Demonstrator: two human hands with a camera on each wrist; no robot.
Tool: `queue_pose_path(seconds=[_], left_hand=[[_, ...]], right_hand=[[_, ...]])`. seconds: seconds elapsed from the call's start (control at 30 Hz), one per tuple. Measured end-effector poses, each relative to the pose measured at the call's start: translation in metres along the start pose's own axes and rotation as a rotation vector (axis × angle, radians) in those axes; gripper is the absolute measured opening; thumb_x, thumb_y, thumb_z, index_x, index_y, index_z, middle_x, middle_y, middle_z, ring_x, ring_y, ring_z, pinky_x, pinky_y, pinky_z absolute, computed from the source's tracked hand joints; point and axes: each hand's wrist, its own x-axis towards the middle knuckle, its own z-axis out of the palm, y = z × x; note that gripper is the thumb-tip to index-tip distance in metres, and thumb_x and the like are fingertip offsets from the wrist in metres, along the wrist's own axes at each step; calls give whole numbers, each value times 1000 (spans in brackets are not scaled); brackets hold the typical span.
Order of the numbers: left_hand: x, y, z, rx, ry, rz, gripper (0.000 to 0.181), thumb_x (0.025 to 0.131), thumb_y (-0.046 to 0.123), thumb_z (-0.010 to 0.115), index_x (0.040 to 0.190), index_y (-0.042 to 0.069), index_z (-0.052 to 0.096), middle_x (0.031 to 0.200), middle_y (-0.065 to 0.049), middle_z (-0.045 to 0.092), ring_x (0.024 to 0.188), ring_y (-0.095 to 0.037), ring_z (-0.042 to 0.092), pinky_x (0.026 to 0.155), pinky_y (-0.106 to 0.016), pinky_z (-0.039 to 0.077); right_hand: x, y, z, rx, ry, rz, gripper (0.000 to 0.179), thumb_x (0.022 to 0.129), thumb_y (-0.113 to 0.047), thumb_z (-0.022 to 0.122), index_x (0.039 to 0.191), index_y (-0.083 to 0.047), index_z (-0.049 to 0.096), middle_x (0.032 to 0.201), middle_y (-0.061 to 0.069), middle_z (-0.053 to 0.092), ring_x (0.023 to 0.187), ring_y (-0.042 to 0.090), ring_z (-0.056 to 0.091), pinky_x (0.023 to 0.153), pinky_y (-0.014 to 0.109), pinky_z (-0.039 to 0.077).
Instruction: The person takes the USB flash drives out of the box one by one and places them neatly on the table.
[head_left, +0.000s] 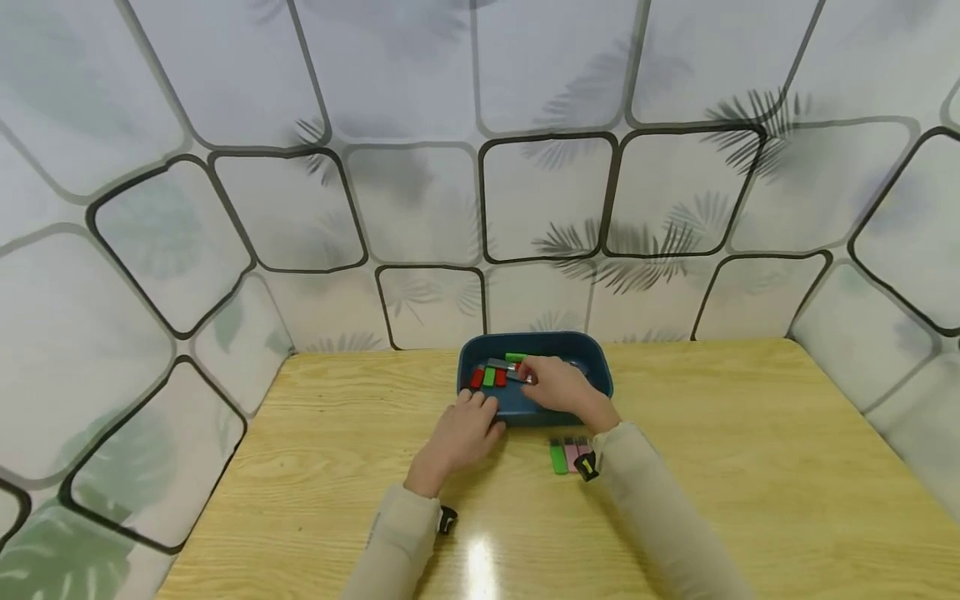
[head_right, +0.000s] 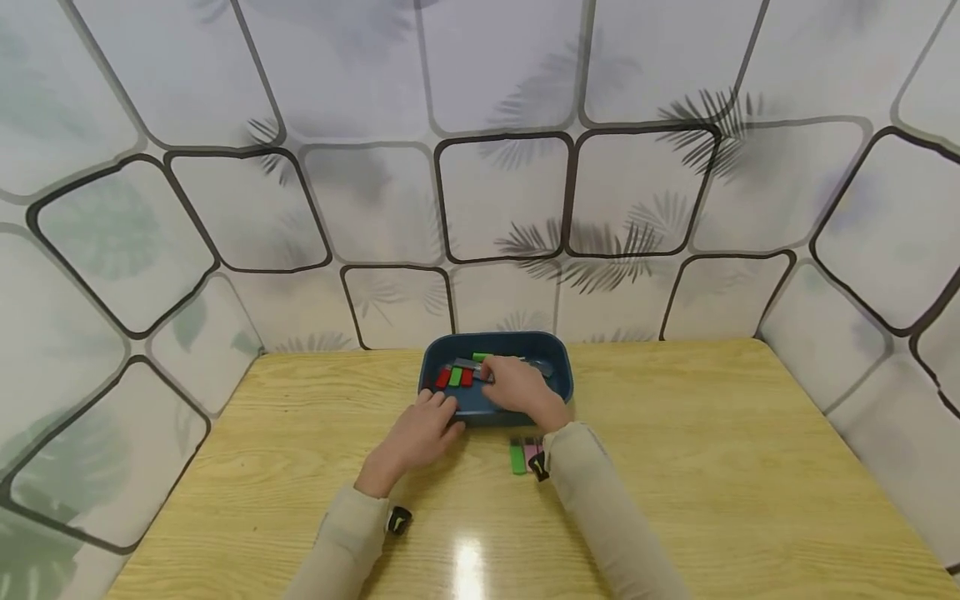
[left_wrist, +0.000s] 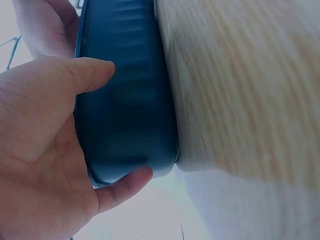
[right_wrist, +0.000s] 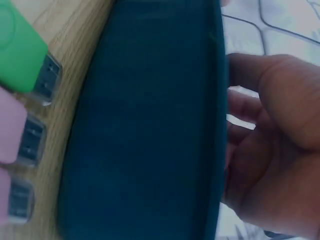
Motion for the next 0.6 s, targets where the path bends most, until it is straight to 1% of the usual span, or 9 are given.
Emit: queue_pose_path(seconds=[0.13,0.2,0.27,0.37,0.47,0.53,0.6], left_hand=[[1,-1,0,2,1,0,20,102,32,55,101,12,56,95,-5,56,86,-23,43,65,-36,44],[1,-1,-1,1,7,0,20,102,32,56,100,12,56,93,-5,55,85,-22,43,64,-36,43],[1,-1,-1,2,12,6,20,102,32,56,99,12,56,92,-4,55,84,-22,43,64,-35,43],[0,-1,0,-4,14,17,20,102,32,56,98,12,55,89,-3,53,82,-21,42,62,-33,42],[-1,-1,2,-7,15,15,20,102,32,56,97,13,55,89,-2,52,82,-20,41,62,-32,41],[-1,-1,3,-3,16,15,20,102,32,55,97,13,55,89,-2,52,82,-20,40,62,-32,40],[-1,-1,3,0,19,18,20,102,33,55,97,14,55,89,-2,52,82,-19,40,62,-32,40]], right_hand=[[15,10,8,136,-131,-52,26,92,-8,67,115,0,60,83,5,61,67,14,52,64,29,45],[20,14,13,192,-175,-68,26,91,-6,67,115,1,61,84,5,61,68,13,53,64,28,45],[22,18,16,202,-201,-56,23,90,-3,68,112,0,63,85,6,62,68,13,53,64,28,46],[22,20,18,176,-234,-46,19,90,-1,68,109,-1,65,93,7,64,73,14,56,67,28,49],[23,21,21,166,-247,-31,19,89,-1,70,107,-2,67,99,7,65,77,15,58,70,30,51],[24,22,24,173,-251,-13,19,88,-1,71,107,-3,66,98,6,65,75,15,57,69,30,50],[25,23,25,194,-253,13,21,88,0,70,108,-2,65,92,6,63,70,14,54,66,28,48]])
